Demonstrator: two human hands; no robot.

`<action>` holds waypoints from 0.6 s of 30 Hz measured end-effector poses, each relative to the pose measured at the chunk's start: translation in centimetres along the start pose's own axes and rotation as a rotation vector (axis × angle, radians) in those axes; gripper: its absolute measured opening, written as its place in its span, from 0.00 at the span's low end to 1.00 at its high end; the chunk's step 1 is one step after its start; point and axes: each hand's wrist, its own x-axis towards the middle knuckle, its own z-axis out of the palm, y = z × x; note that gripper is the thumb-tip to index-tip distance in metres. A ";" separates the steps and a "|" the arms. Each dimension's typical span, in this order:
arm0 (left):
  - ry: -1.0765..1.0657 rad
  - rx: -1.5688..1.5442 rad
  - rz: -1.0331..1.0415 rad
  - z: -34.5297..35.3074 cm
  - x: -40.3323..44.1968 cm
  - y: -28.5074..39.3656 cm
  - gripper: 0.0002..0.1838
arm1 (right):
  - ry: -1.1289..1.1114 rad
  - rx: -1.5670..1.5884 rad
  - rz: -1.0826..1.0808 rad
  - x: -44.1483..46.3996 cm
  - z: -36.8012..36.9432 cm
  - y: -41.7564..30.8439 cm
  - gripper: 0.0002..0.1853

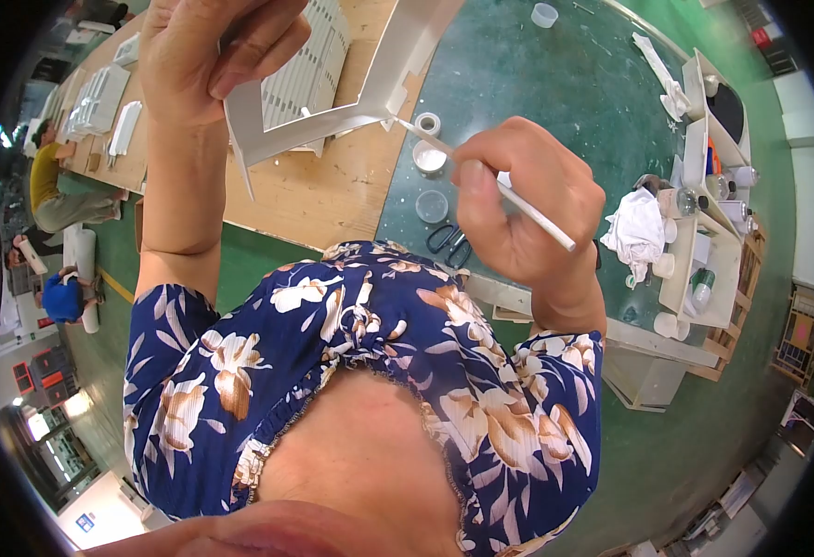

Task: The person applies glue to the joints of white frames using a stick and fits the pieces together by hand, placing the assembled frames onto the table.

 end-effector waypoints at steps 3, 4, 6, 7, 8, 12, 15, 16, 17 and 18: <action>0.286 0.423 -0.257 2.8 -0.6 2.1 0.24 | 0.042 0.005 -0.024 -0.2 -0.3 -0.2 0.02; 0.379 0.556 -0.354 3.2 -0.7 2.6 0.24 | 0.097 0.051 -0.054 -0.4 -0.6 -0.1 0.02; 0.386 0.580 -0.325 2.8 -0.8 2.7 0.24 | 0.195 0.103 -0.079 -0.8 -1.5 -0.3 0.04; 0.387 0.588 -0.313 2.7 -0.8 2.8 0.25 | 0.197 0.101 -0.083 -1.0 -2.0 -0.3 0.04; 0.442 0.561 -0.263 2.7 -0.9 2.8 0.25 | 0.295 0.093 -0.109 -1.2 -2.5 -0.1 0.06; 0.446 0.289 -0.135 1.6 -1.9 2.8 0.27 | 0.503 0.047 -0.098 -2.1 -4.9 0.9 0.10; 0.410 0.077 -0.061 1.3 -2.0 1.9 0.29 | 0.612 -0.011 0.027 -2.8 -5.6 1.0 0.10; 0.381 0.035 -0.046 1.0 -2.0 1.6 0.29 | 0.616 -0.016 0.031 -3.1 -5.9 1.3 0.11; 0.365 0.006 -0.038 0.9 -2.0 1.2 0.29 | 0.615 -0.035 0.032 -3.2 -6.0 1.3 0.11; 0.348 -0.023 -0.031 0.7 -1.9 0.9 0.29 | 0.620 -0.071 0.071 -3.3 -6.1 1.2 0.11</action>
